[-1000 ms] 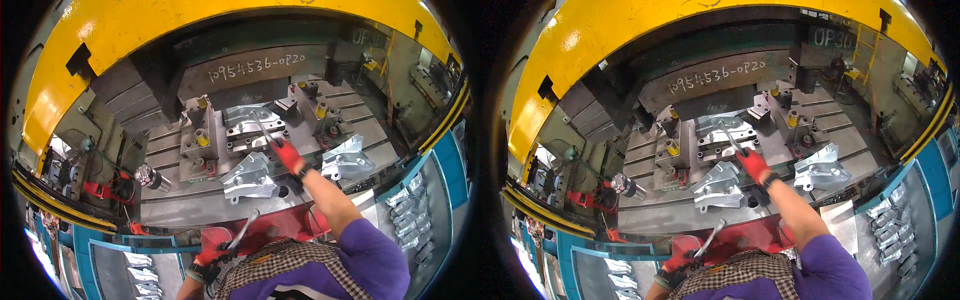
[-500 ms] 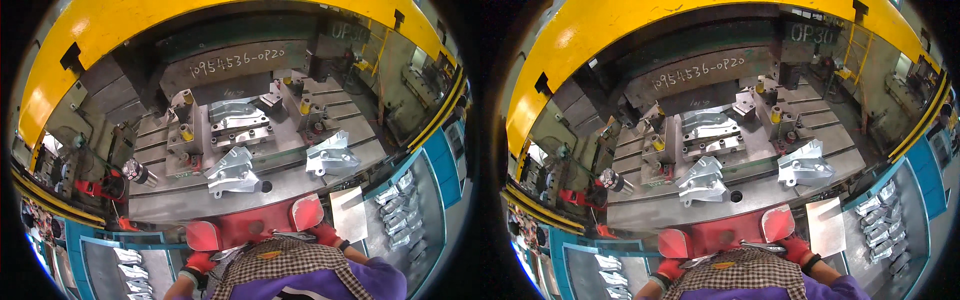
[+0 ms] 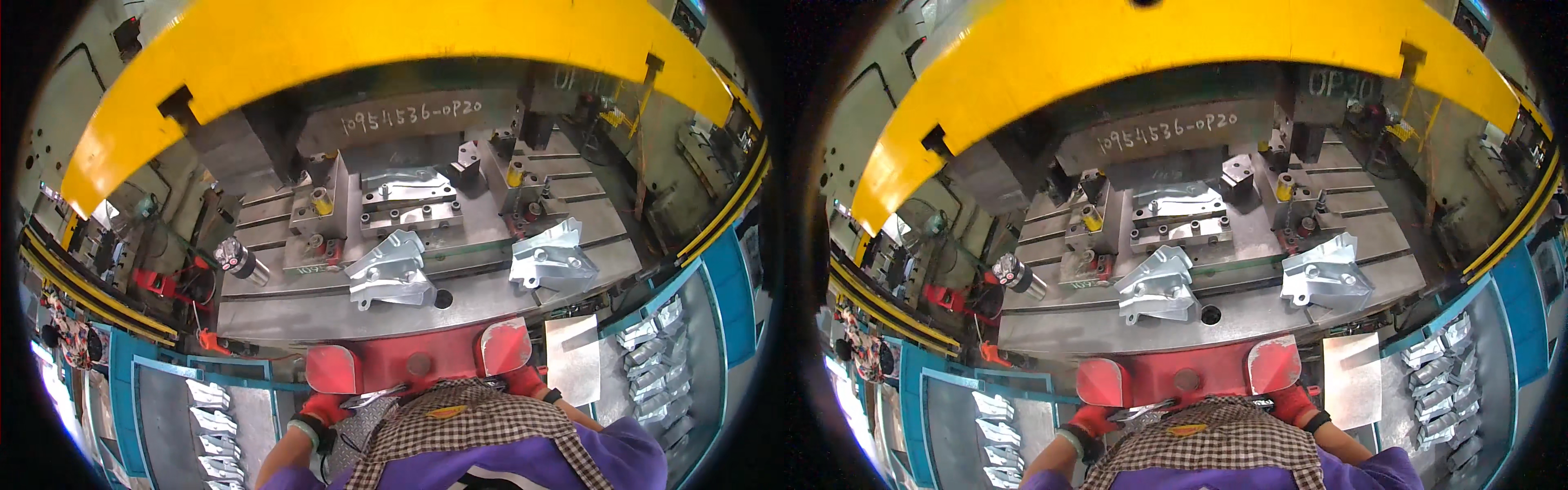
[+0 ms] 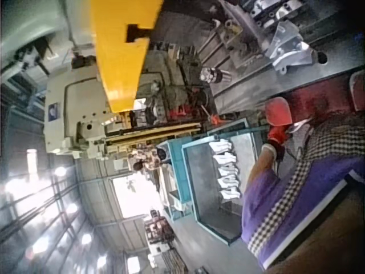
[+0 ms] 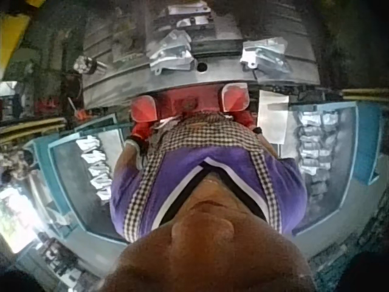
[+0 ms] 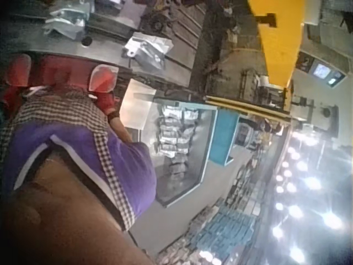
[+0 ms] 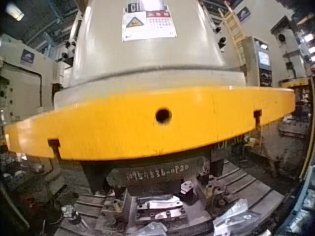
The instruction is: Operating a hydraulic press to shape metal components in an industrial setting.
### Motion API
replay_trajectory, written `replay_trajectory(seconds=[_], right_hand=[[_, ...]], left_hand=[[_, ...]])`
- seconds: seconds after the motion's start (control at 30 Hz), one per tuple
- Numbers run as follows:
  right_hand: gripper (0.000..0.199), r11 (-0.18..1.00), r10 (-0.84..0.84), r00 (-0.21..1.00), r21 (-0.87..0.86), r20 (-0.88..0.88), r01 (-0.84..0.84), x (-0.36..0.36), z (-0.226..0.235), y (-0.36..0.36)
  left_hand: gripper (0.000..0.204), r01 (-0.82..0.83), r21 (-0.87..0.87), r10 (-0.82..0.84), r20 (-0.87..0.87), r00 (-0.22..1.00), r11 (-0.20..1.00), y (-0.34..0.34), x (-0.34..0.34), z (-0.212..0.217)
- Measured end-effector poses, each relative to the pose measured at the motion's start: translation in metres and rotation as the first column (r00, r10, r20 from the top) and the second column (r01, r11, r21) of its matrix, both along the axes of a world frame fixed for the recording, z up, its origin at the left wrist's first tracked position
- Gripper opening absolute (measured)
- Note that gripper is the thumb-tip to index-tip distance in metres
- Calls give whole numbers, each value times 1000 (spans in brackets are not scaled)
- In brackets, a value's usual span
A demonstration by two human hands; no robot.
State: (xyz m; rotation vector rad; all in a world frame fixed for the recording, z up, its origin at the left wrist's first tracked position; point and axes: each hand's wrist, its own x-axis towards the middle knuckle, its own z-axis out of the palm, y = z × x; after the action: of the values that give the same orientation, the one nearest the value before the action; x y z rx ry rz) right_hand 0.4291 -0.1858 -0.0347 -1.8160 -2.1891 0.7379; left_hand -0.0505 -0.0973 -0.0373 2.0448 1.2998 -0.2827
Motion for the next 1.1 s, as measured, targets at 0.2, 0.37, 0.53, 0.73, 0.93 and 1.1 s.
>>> replay_trajectory(seconds=[0.2, 0.37, 0.53, 0.73, 0.93, 1.1], right_hand=[[52, 998, 58, 997, 31, -47, -57, -2, 14, 4], [52, 975, 57, 988, 205, 144, -86, 22, -109, 0], [48, 966, -52, 997, -256, -60, 35, 1, 19, 4], [47, 996, -75, 974, 30, -212, 84, 5, 3, -17], [41, 932, -313, 904, -280, -291, 232, -10, 65, -17], [30, 781, -623, 472, -530, -624, 331, -14, 67, -25]], left_hand=[[54, 70, 142, -82, 80, 993, 987, -6, -2, -9], [56, 79, 67, -85, 79, 993, 995, 4, 8, 8], [58, 86, 31, -90, 171, 981, 996, -6, 5, 13], [43, -98, -234, 216, 559, 800, 967, 64, 18, 45], [37, -120, -280, 297, 771, 564, 952, 256, 125, 100], [40, 28, -37, 17, 843, 537, 999, 336, 190, 105]])
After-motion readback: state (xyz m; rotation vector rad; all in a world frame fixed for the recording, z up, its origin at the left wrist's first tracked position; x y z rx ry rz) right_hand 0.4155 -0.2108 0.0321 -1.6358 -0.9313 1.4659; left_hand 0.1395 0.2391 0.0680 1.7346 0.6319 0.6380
